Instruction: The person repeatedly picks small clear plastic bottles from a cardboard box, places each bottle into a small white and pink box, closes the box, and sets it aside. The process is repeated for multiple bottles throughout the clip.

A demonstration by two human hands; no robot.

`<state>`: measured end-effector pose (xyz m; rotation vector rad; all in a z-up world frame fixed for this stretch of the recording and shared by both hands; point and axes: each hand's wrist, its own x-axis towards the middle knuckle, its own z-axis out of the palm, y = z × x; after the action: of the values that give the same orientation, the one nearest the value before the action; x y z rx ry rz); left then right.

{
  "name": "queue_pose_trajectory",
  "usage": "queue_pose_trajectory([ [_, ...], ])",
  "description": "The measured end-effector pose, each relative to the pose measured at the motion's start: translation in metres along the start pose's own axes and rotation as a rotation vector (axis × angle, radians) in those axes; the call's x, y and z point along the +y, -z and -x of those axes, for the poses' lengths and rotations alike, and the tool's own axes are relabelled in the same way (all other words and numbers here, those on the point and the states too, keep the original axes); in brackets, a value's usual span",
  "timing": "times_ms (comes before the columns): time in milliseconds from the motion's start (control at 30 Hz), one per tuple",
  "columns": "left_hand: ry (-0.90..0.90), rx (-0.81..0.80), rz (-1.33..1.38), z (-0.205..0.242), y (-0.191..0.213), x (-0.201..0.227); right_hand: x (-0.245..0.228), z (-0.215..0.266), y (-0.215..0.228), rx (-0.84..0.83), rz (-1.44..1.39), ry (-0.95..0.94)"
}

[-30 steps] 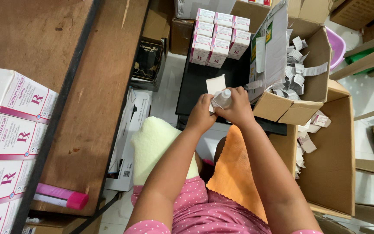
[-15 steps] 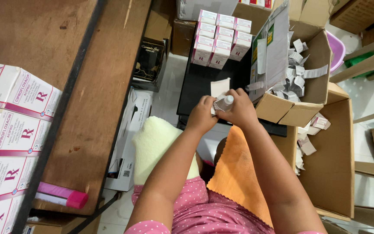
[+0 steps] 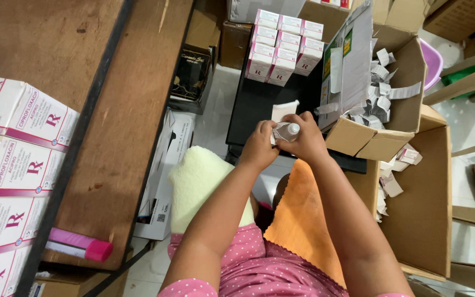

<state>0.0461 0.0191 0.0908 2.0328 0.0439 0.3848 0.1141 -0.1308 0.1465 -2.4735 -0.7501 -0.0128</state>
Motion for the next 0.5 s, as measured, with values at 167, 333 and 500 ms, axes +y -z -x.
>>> queue_pose_trajectory([
  [167,0.044,-0.025,-0.005,-0.002,-0.001,-0.001,0.000,-0.006,0.001,-0.023,0.006,-0.058],
  [333,0.076,-0.034,-0.011,-0.007,-0.001,-0.002,0.001,-0.007,-0.005,0.040,0.069,-0.012],
  [500,0.096,-0.049,-0.032,-0.006,-0.004,-0.003,0.004,-0.005,-0.014,0.046,0.293,-0.036],
])
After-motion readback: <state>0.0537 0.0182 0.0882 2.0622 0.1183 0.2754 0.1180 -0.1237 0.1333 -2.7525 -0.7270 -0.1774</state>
